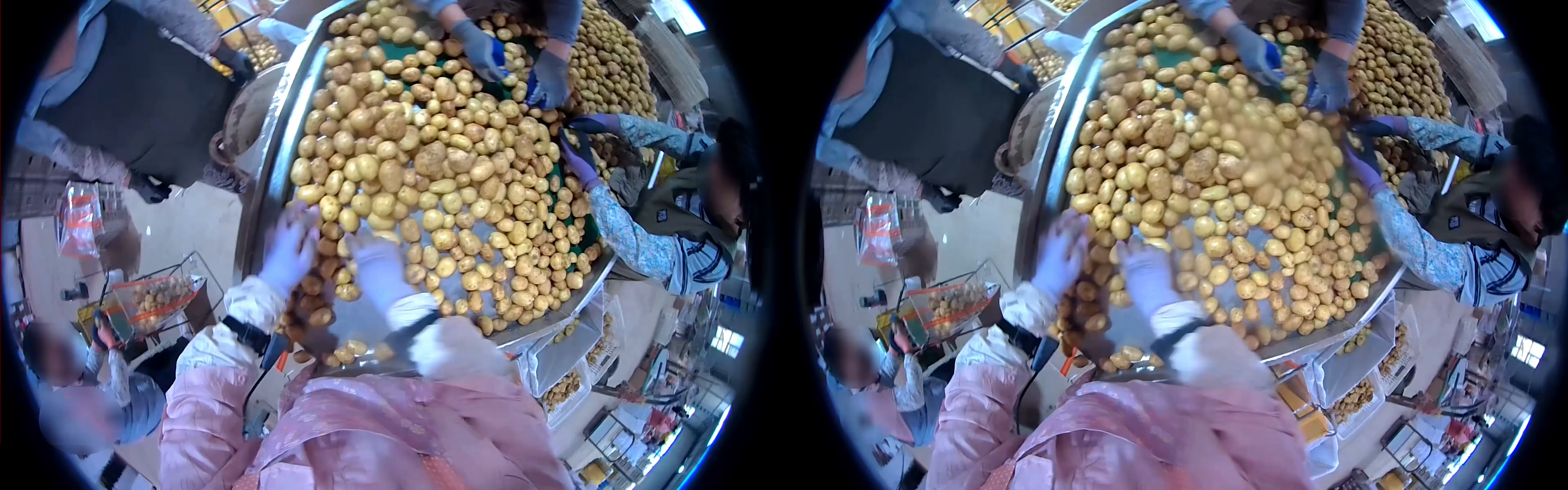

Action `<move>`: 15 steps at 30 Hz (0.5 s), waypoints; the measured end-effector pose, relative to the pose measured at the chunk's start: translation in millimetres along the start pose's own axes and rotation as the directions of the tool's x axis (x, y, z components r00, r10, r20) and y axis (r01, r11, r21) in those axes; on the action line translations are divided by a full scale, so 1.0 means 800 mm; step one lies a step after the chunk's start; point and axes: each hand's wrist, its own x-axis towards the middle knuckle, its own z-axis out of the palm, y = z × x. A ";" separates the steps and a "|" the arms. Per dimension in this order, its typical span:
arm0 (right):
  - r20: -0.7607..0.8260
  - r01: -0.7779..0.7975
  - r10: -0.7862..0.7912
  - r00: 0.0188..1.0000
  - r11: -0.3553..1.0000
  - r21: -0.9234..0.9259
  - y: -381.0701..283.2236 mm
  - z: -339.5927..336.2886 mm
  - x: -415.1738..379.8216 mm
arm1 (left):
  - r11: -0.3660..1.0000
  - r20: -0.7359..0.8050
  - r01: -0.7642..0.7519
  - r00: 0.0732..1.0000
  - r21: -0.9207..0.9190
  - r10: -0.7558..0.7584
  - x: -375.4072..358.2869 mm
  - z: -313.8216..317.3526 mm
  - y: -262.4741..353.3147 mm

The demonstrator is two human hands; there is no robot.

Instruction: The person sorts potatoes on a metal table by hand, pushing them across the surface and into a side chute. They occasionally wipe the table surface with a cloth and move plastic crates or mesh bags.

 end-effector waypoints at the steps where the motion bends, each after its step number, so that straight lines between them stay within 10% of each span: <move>1: 0.088 -0.035 0.038 0.995 0.999 -0.033 -0.016 0.007 0.013 | 0.994 -0.003 0.020 1.000 -0.104 -0.021 0.038 0.016 -0.016; 2: 0.180 -0.084 0.095 0.979 0.994 -0.071 -0.017 0.009 0.013 | 0.975 0.010 0.039 0.999 -0.220 -0.038 0.068 0.036 -0.031; 5: -0.118 -0.060 0.099 0.988 0.953 0.298 -0.004 -0.020 -0.040 | 0.984 0.054 0.036 0.997 0.177 -0.046 0.113 0.043 -0.014; 8: -0.338 -0.208 0.481 0.809 0.771 0.602 0.040 -0.038 -0.159 | 0.923 0.067 -0.056 0.997 0.380 0.033 0.068 0.076 -0.030; 11: 0.030 -0.483 0.987 0.157 0.050 0.874 0.124 -0.141 -0.346 | 0.946 0.113 -0.084 0.992 0.312 0.051 0.014 0.075 -0.025; 13: -0.500 -0.662 0.865 -0.045 0.349 0.663 0.211 -0.141 -0.509 | 0.964 0.160 -0.055 0.987 0.262 0.012 -0.019 0.072 -0.015; 15: -0.636 -0.969 0.759 -0.142 0.023 0.244 0.249 -0.154 -0.616 | 0.976 0.140 -0.025 0.990 0.215 -0.006 -0.042 0.086 -0.007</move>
